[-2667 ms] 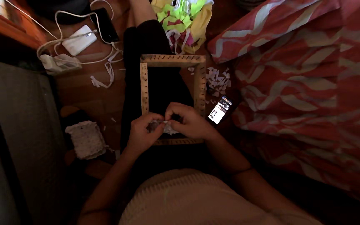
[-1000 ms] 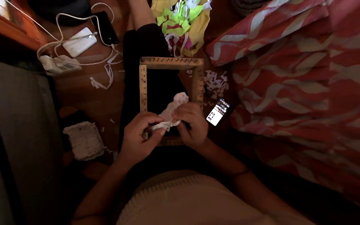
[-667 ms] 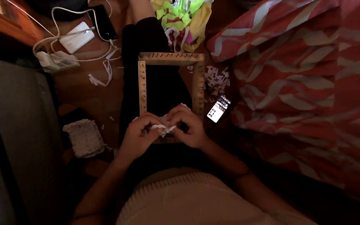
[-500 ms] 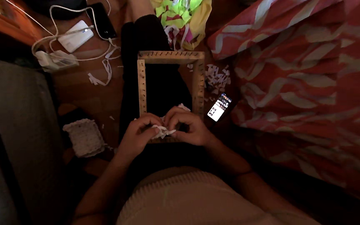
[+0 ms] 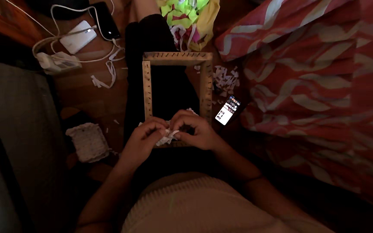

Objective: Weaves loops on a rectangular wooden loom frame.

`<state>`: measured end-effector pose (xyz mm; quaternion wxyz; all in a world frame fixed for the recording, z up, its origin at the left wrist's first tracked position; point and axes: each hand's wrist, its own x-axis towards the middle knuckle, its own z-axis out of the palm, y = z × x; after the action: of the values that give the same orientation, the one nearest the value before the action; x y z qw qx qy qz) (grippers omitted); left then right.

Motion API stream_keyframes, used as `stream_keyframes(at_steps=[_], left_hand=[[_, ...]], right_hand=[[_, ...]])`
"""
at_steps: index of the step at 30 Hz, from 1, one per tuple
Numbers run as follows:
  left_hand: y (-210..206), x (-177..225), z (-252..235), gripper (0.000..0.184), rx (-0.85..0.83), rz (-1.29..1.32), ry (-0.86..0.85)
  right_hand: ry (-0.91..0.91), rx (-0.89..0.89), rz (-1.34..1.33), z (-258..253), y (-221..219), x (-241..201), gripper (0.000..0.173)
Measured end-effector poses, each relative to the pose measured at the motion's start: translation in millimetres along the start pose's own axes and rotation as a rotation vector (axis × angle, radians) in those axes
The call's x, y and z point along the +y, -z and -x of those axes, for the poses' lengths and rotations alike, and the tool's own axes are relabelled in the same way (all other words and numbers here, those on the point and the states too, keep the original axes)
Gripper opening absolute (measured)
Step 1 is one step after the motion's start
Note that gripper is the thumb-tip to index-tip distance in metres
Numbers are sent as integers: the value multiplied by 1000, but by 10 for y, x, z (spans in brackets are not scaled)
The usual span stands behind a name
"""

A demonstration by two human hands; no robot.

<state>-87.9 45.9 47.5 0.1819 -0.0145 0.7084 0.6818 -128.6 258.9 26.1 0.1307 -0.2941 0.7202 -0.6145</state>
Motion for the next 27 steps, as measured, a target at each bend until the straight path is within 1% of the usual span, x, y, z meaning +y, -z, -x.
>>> stream_keyframes(at_steps=[2,4,5,7,9,10,12,16,21,24,27], left_hand=[[-25,15,9,17,2,8,-16],[-67,30,27,10,19,-37,-46],[-93,19,35,5,30,-64,-75],[-149,-47,47,7,74,-125,-178],[-196,-124,45,10,150,-190,-303],[-209,-141,42,11,186,-193,-333],[-215,-146,36,9,234,-160,-324],[-173,-142,33,8,210,-73,-267],[-158,-211,-9,11,110,-125,-416],[-180,-240,-31,11,132,-201,-453],[-194,-259,-39,12,184,-296,-493]], right_hand=[[-17,33,49,4,-16,-4,11],[-79,88,100,3,-55,-25,9],[-129,113,116,0,-74,-47,9],[-217,156,117,-10,-109,-100,8],[-269,166,68,-19,-114,-144,9],[-286,162,10,-27,-104,-156,8],[-325,140,-115,-28,-67,-167,9],[-366,128,-208,-18,-24,-158,10],[-384,195,-97,-34,-115,-190,9],[-397,237,-12,-40,-158,-213,10],[-407,229,-14,-31,-142,-240,9]])
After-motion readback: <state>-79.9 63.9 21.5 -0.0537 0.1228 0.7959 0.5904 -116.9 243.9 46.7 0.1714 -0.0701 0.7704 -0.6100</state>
